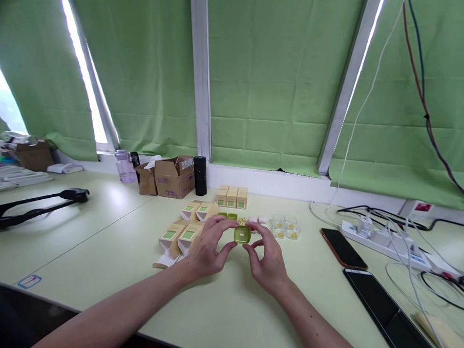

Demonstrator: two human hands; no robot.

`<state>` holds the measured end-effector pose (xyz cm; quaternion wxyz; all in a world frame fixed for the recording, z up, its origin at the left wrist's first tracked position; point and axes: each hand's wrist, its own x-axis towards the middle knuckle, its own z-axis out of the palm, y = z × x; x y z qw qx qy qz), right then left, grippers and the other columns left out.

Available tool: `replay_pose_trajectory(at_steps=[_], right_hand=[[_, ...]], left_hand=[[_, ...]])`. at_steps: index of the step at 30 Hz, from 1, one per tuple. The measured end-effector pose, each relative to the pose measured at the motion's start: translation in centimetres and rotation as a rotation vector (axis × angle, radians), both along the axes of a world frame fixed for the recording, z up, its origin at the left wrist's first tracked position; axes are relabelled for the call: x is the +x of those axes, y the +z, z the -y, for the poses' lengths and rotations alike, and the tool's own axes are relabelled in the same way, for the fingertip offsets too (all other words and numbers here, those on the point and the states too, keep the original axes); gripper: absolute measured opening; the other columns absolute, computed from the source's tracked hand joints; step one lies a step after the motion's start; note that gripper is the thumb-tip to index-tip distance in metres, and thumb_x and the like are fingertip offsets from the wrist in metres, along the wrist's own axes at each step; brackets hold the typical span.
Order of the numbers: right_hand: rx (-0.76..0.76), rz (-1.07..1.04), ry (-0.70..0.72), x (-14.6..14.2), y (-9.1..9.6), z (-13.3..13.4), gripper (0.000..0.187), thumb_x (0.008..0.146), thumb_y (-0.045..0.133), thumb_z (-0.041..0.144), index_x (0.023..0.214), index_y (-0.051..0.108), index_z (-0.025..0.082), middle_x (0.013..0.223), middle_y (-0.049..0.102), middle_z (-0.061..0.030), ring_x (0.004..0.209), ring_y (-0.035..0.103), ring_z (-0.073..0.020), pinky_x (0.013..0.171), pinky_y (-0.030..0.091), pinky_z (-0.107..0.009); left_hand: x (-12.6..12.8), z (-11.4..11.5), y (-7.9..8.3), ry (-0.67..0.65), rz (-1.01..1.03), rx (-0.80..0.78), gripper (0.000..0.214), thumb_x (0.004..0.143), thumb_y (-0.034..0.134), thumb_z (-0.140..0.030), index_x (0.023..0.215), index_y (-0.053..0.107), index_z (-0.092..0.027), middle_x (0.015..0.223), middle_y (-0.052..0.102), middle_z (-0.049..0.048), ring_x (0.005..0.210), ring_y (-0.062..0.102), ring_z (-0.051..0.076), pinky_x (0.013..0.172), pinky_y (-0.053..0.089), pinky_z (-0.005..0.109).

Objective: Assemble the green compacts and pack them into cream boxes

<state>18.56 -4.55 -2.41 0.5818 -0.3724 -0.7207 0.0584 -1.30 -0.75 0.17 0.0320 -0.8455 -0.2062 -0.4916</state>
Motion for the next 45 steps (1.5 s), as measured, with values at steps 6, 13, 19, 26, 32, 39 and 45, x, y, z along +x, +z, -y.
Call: replay_pose_trajectory(at_steps=[6,13,19,26,32,39,45], right_hand=[[0.022,0.004,0.014,0.0,0.2,0.2,0.047,0.095,0.059,0.023,0.141,0.049,0.028,0.137,0.061,-0.0124,0.118,0.064,-0.0277,0.074,0.068,-0.039],[0.080,0.030,0.041,0.0,0.0,0.1,0.051,0.096,0.059,0.018,0.144,0.046,0.030,0.143,0.056,-0.0124,0.124,0.061,-0.0283,0.074,0.068,-0.039],[0.076,0.045,0.032,0.1,-0.3,-0.2,0.051,0.098,0.055,0.019,0.146,0.043,0.030,0.142,0.056,-0.0126,0.113,0.066,-0.0258,0.077,0.068,-0.041],[0.082,0.092,-0.016,0.3,-0.5,-0.6,0.050,0.099,0.052,0.018,0.146,0.044,0.032,0.136,0.062,-0.0100,0.106,0.068,-0.0237,0.081,0.066,-0.041],[0.085,0.147,-0.018,0.4,-0.3,-0.7,0.049,0.099,0.051,0.016,0.145,0.048,0.034,0.131,0.065,-0.0085,0.106,0.066,-0.0238,0.078,0.063,-0.039],[-0.072,0.110,0.031,0.2,-0.1,-0.6,0.042,0.097,0.057,0.024,0.139,0.053,0.032,0.126,0.063,-0.0093,0.106,0.062,-0.0242,0.076,0.061,-0.038],[-0.168,-0.033,0.115,0.0,0.2,-0.5,0.036,0.096,0.060,0.030,0.131,0.055,0.029,0.130,0.056,-0.0109,0.115,0.059,-0.0251,0.081,0.061,-0.037]], left_hand=[[0.0,-0.3,-0.2,-0.015,0.043,-0.018,0.043,0.090,0.063,-0.016,0.131,0.052,-0.023,0.117,0.069,0.0116,0.110,0.058,0.028,0.094,0.053,0.050],[0.1,-0.2,-0.1,-0.010,0.084,-0.110,0.033,0.094,0.062,-0.021,0.126,0.057,-0.021,0.113,0.067,0.0122,0.110,0.059,0.027,0.093,0.055,0.048],[0.2,-0.2,0.0,-0.029,0.146,-0.222,0.025,0.096,0.061,-0.025,0.120,0.061,-0.020,0.110,0.067,0.0108,0.107,0.062,0.024,0.092,0.057,0.043],[0.6,-0.2,0.0,-0.062,0.253,-0.475,0.018,0.094,0.065,-0.029,0.110,0.065,-0.020,0.104,0.072,0.0075,0.095,0.070,0.020,0.087,0.059,0.038],[1.0,-0.3,0.3,-0.102,0.323,-0.651,0.021,0.094,0.064,-0.037,0.097,0.067,-0.017,0.092,0.074,0.0064,0.083,0.072,0.019,0.075,0.059,0.032],[0.9,0.0,0.8,-0.124,0.327,-0.695,0.035,0.099,0.057,-0.045,0.080,0.064,-0.017,0.077,0.071,0.0036,0.073,0.068,0.017,0.069,0.055,0.028],[0.6,-0.3,0.6,-0.082,0.234,-0.610,0.027,0.101,0.054,-0.035,0.087,0.068,-0.017,0.084,0.072,0.0047,0.080,0.067,0.018,0.075,0.053,0.030]])
